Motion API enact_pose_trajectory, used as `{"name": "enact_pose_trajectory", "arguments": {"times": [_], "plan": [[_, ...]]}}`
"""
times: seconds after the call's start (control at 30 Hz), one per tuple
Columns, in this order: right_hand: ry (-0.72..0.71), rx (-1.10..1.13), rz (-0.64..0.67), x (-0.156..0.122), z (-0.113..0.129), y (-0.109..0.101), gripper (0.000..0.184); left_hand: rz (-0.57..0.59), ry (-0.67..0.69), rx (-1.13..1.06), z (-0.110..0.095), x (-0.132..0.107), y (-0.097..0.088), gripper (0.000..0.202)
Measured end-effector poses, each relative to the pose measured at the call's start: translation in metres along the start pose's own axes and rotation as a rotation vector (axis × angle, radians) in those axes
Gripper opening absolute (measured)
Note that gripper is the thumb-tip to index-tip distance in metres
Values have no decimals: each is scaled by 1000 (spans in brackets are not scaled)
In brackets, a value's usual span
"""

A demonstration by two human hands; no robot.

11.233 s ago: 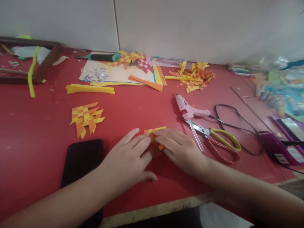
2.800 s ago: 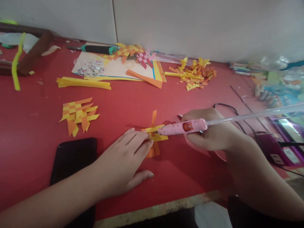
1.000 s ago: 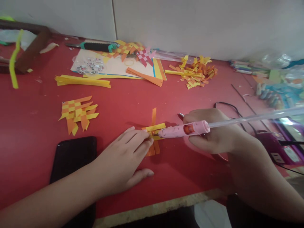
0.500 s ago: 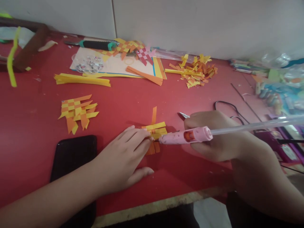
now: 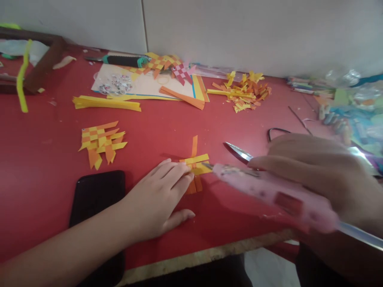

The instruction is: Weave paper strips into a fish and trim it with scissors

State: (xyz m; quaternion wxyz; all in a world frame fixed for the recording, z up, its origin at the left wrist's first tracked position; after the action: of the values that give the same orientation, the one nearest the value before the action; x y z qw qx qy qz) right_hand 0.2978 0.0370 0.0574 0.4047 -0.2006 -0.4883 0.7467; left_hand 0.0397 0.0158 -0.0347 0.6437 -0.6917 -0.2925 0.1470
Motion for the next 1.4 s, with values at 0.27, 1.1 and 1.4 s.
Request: {"name": "enact_pose_trajectory", "arguments": {"times": [0.27,1.1,1.4], "plan": [[178,-474,46,5,-103,-5,42,-9,2,-5,0,-1,-1,58],[-381,67,-79,-15,29,90,22,-7,-2,15,-1,0,-2,57],[-379,77,-81,-14,30,96,20,-48,55,46,-1,0,-6,53]]}}
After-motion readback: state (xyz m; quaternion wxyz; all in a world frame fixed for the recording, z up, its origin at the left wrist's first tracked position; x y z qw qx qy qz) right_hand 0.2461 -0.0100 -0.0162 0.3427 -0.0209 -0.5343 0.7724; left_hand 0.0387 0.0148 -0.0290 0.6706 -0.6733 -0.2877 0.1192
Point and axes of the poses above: each hand's wrist, its own x-axis towards the middle knuckle, its own y-axis out of the palm, z = x × y, the point moved 2 cm from there along x, towards the middle knuckle, and after that the axes turned 14 degrees about x, right-handed, at the moved point
